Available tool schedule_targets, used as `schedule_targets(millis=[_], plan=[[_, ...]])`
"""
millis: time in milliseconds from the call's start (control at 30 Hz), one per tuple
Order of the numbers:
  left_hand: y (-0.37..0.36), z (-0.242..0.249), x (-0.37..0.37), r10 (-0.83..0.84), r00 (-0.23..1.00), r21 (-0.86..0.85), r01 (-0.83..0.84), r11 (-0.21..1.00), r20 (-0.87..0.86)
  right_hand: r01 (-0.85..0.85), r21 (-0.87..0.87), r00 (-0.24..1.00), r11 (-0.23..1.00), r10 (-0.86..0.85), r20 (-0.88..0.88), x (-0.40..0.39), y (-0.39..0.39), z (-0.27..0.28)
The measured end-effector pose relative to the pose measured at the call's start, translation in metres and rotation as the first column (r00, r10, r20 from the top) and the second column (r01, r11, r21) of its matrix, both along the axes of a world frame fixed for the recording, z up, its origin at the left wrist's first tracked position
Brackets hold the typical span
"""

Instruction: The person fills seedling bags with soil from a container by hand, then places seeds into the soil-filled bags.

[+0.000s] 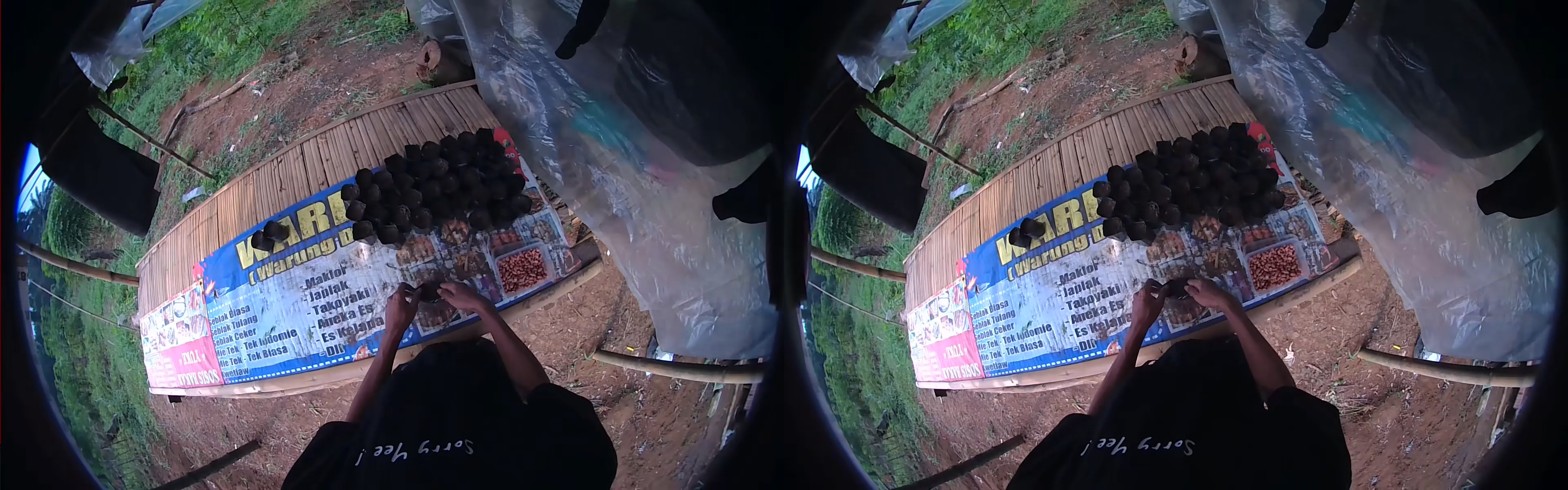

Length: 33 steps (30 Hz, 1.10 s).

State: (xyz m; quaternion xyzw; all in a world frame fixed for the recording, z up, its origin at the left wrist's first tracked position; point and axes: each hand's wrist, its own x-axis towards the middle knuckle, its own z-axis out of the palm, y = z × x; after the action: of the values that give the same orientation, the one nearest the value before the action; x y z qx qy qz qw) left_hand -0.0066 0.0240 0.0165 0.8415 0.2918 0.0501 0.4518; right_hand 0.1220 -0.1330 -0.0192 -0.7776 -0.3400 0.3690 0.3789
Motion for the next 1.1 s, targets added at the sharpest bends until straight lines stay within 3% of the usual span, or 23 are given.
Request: schedule_targets(millis=[67,233,300,333,400,500,600,733,900,1000,1100], plan=[[-0.010,-0.010,0.004,-0.022,0.997,0.115,0.014,0.993,0.068,0.000,0.040,1.000,0.999,0.001,-0.012,0.005,-0.006,0.000],[-0.026,-0.005,0.019,0.010,0.998,0.148,-0.019,0.989,0.059,-0.012,0.111,1.000,0.994,0.014,-0.020,0.022,-0.007,-0.016],[-0.031,-0.009,0.021,0.028,0.993,0.172,-0.047,0.984,0.112,0.040,0.155,0.977,0.987,-0.072,0.202,0.022,-0.005,-0.009],[-0.034,-0.010,0.021,0.043,0.993,0.169,-0.061,0.984,0.107,0.027,0.152,0.979,0.988,-0.057,0.198,0.020,-0.003,-0.002],[-0.039,-0.011,0.021,0.101,0.990,0.188,-0.118,0.975,0.098,0.152,0.086,0.911,0.985,-0.173,0.375,0.012,-0.002,0.010],[-0.046,-0.009,0.020,0.163,0.980,0.177,-0.181,0.967,0.112,0.110,0.031,0.854,0.993,-0.110,0.508,0.009,-0.004,0.018],[-0.050,-0.007,0.019,0.203,0.976,0.188,-0.215,0.958,0.080,0.074,-0.046,0.909,0.996,-0.048,0.415,0.007,-0.006,0.018],[-0.047,-0.003,0.020,0.176,0.983,0.276,-0.185,0.943,0.058,0.091,0.046,0.908,0.995,-0.102,0.405,0.008,0.002,0.027],[-0.046,-0.004,0.016,0.182,0.983,0.302,-0.184,0.935,0.036,0.082,0.012,0.825,0.997,-0.074,0.561,0.006,0.005,0.025],[-0.047,0.000,0.017,0.171,0.985,0.317,-0.168,0.933,0.020,0.112,-0.015,0.832,0.994,-0.086,0.548,0.002,0.005,0.022],[-0.046,0.016,0.027,0.193,0.972,0.400,-0.124,0.908,-0.137,0.068,0.017,0.762,0.998,-0.062,0.644,0.000,0.003,0.018]])
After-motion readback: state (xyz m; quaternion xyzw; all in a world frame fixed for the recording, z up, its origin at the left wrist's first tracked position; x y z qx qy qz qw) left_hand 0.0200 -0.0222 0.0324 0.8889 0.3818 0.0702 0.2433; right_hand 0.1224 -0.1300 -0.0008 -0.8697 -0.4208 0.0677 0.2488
